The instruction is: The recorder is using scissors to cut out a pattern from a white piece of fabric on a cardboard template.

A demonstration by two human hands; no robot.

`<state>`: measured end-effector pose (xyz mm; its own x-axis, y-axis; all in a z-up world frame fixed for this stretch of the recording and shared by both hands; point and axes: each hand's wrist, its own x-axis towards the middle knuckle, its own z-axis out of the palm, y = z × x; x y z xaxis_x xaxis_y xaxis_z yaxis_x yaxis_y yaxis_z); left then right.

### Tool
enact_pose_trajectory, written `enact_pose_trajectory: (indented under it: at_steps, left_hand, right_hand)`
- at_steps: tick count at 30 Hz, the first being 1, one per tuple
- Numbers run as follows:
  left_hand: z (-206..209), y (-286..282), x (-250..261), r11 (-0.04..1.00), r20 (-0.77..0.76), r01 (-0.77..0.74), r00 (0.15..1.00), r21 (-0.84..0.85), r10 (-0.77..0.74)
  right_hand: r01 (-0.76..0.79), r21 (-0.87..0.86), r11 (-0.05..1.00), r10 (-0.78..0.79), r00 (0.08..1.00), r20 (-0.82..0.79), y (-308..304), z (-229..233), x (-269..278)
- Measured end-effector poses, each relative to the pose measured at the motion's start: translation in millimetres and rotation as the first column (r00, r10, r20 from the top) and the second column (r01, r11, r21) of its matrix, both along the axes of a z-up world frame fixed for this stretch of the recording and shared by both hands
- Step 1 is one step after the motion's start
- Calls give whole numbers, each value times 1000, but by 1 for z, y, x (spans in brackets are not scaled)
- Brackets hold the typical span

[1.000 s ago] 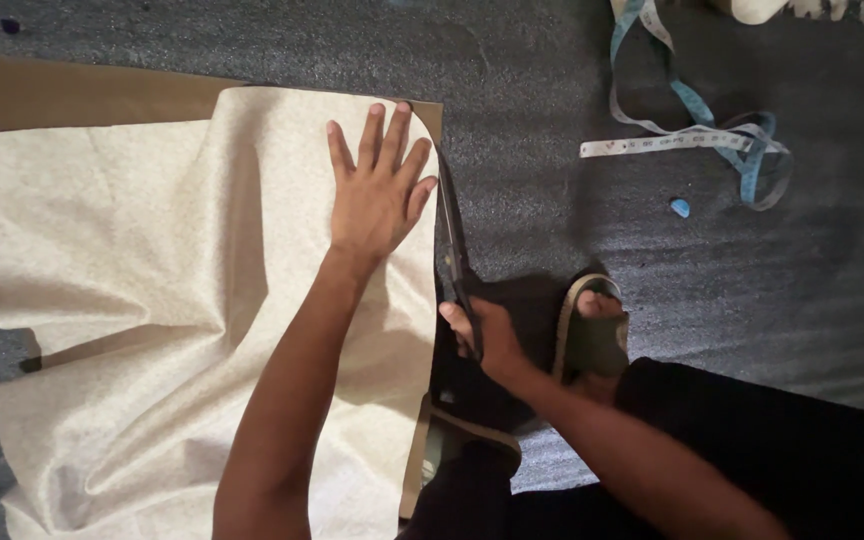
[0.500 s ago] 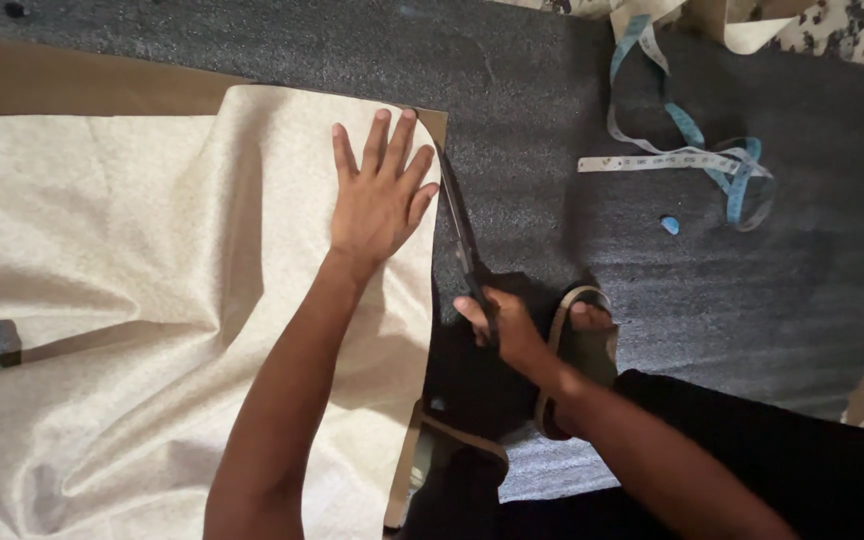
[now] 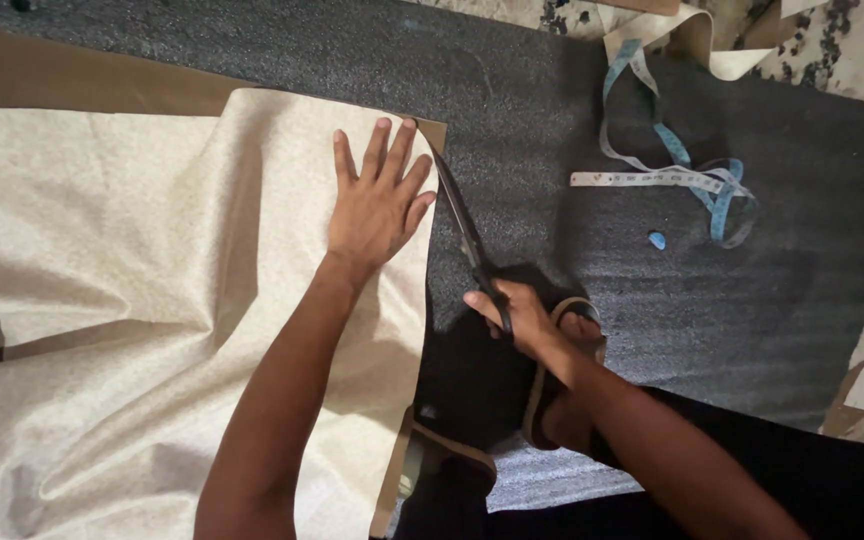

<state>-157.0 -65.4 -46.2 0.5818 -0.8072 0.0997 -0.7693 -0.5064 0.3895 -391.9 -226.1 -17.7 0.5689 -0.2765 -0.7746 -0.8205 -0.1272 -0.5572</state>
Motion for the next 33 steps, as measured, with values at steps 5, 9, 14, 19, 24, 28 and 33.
enact_pose_trajectory:
  at_steps: [5, 9, 14, 19, 24, 28, 33]
  left_hand:
    - [0, -2, 1, 999, -1, -4, 1000, 37, 4]
    - [2, -2, 1, 996, 12, 0, 1000, 92, -1]
    - [1, -2, 1, 998, -12, -3, 1000, 64, 4]
    - [1, -2, 0, 998, -20, -13, 1000, 54, 14]
    - [3, -1, 1, 998, 8, -29, 1000, 55, 29]
    - [2, -1, 2, 999, 14, -34, 999, 30, 33]
    - [0, -2, 1, 999, -2, -35, 999, 36, 35]
  right_hand:
    - [-86, 19, 996, 87, 996, -20, -21, -4, 3]
    - [-141, 63, 988, 137, 989, 57, -35, -3, 11]
    - [-145, 31, 989, 143, 988, 55, -36, 16, 26]
    - [-79, 27, 996, 82, 989, -120, -41, 42, 42]
    - [-221, 66, 973, 226, 970, -88, -70, 27, 50]
    - [-238, 109, 965, 244, 969, -46, -80, 24, 55]
    - [-314, 6, 949, 308, 929, -203, -89, 28, 67]
